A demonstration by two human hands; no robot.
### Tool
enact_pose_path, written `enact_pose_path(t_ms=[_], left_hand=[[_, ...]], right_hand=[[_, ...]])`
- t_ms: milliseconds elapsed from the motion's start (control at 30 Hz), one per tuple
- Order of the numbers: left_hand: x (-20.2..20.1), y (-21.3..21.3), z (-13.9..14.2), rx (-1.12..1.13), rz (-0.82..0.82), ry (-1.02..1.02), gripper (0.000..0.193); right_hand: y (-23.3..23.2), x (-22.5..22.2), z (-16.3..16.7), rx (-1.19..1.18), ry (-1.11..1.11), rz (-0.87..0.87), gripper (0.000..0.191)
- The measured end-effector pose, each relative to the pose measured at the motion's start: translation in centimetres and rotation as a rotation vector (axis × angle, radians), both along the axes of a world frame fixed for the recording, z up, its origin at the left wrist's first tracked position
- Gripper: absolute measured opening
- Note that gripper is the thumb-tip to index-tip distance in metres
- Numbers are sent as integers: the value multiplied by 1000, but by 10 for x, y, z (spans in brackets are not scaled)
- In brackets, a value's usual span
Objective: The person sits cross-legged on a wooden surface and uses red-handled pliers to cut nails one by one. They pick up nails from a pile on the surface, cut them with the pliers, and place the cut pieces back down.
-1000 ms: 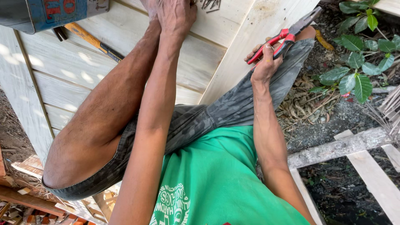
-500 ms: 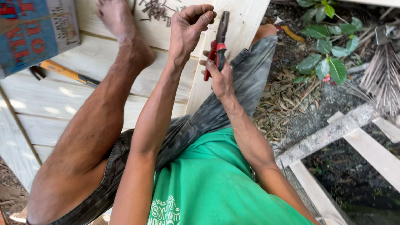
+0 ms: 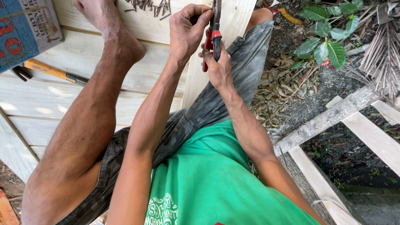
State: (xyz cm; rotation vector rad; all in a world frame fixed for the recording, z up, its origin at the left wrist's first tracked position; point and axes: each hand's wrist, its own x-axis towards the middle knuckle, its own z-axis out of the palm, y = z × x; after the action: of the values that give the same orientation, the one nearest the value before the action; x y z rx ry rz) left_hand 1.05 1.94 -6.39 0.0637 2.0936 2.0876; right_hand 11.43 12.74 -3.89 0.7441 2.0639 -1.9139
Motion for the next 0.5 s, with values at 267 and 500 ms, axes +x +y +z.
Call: enact_pose_path(t_ms=[267, 500], left_hand=[[-2, 4, 10, -36, -54, -1, 9], [2, 28, 12, 85, -49, -21, 9]], right_hand=[[2, 6, -18, -264, 14, -107, 32], [3, 7, -25, -209, 32, -193, 33]])
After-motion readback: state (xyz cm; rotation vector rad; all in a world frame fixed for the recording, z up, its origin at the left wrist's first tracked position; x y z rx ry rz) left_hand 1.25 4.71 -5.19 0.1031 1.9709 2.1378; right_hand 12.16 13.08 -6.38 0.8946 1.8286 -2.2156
